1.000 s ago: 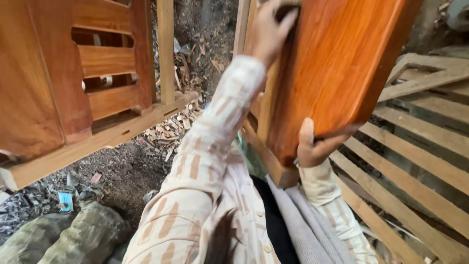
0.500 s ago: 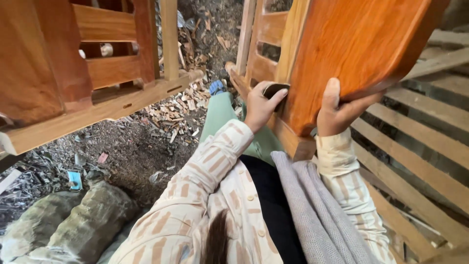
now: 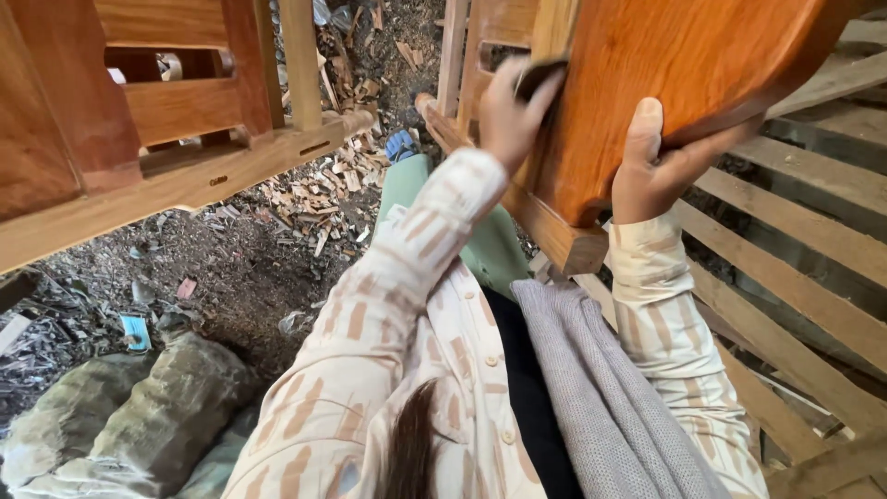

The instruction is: Sanding and inspecting the finish of a wooden chair frame in a workshop environment

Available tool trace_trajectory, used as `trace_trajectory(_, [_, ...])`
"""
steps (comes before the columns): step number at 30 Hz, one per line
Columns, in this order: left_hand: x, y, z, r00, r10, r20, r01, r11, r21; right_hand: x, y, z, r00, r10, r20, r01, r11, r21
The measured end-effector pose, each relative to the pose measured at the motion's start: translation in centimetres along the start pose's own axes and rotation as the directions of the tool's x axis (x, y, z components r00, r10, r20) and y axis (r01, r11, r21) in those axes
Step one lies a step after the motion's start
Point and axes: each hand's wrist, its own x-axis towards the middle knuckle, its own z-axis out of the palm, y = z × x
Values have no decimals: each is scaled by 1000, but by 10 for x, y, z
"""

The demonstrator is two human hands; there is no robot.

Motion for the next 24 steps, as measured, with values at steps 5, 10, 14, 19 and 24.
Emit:
trace_trajectory(5, [-87, 12, -43, 974, -158, 160, 155, 987, 29, 3, -1, 0, 1000, -17, 22, 17, 1000, 22])
trace_trajectory(10, [-78, 8, -36, 985, -140, 102, 134, 989, 57, 0, 21, -6, 999, 26, 19, -25, 999, -21])
trace_trajectory(14, [-73, -4, -19, 938, -336, 80, 341, 938, -58, -3, 37, -20, 996, 81, 21, -80, 995, -66])
trace_trajectory(19, [10, -34, 15, 944, -308, -115, 289, 944, -159, -5, 46, -13, 998, 66, 16, -64, 991, -118])
trace_trajectory(24, [18, -40, 10, 969, -243, -51, 220, 935, -278, -10, 34, -1, 995, 92, 37, -86, 985, -153])
